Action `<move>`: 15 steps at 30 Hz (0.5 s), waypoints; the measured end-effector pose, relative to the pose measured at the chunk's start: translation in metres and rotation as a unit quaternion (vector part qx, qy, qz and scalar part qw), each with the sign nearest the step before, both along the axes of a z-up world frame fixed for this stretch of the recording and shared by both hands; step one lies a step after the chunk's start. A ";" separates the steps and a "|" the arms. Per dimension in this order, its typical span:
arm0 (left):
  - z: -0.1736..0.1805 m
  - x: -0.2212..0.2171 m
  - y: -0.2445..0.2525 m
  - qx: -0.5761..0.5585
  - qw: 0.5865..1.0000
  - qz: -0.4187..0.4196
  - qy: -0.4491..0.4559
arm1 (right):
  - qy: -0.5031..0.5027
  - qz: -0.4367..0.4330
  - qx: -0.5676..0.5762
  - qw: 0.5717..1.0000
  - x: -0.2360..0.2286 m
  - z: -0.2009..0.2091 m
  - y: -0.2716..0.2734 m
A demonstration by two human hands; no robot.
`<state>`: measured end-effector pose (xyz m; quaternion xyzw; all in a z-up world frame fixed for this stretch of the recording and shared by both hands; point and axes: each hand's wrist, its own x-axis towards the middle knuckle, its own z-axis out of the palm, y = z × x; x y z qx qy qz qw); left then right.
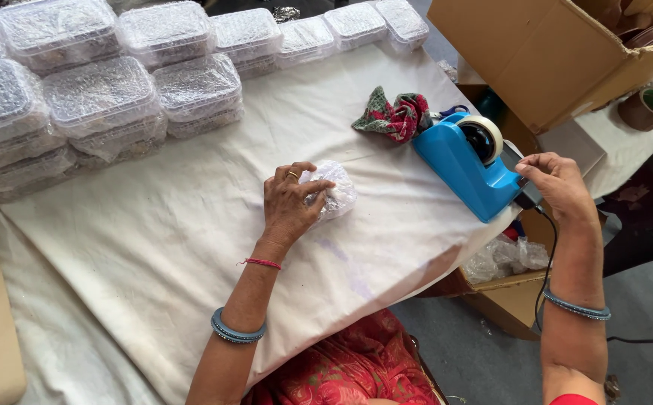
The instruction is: The person wraps a small plastic container with bubble wrap on a table covered with a white cloth. They use a blue tape dispenser to secure the bubble wrap, then place the wrapped container on a stack of similar items. The person also wipes the table surface with a cloth.
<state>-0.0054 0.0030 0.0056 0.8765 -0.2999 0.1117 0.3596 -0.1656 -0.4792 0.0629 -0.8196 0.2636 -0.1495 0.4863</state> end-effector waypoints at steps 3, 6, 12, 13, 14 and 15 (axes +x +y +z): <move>0.001 0.000 0.000 0.001 1.000 0.002 -0.005 | -0.029 0.023 -0.041 0.998 -0.005 -0.008 -0.008; 0.004 -0.002 0.001 -0.004 1.000 0.003 -0.011 | 0.015 0.016 -0.251 0.968 -0.005 0.016 0.020; 0.004 -0.002 0.001 -0.005 1.000 0.004 -0.016 | 0.084 -0.073 -0.237 0.965 -0.014 0.049 0.066; 0.003 -0.001 0.001 -0.004 1.000 0.002 -0.015 | 0.085 -0.075 -0.236 0.965 -0.019 0.041 0.053; 0.002 -0.001 0.001 -0.003 1.000 0.003 -0.018 | 0.063 -0.060 -0.165 0.982 -0.024 0.034 0.041; 0.001 -0.001 0.001 -0.001 1.000 0.004 -0.021 | 0.041 -0.044 -0.094 0.994 -0.029 0.025 0.029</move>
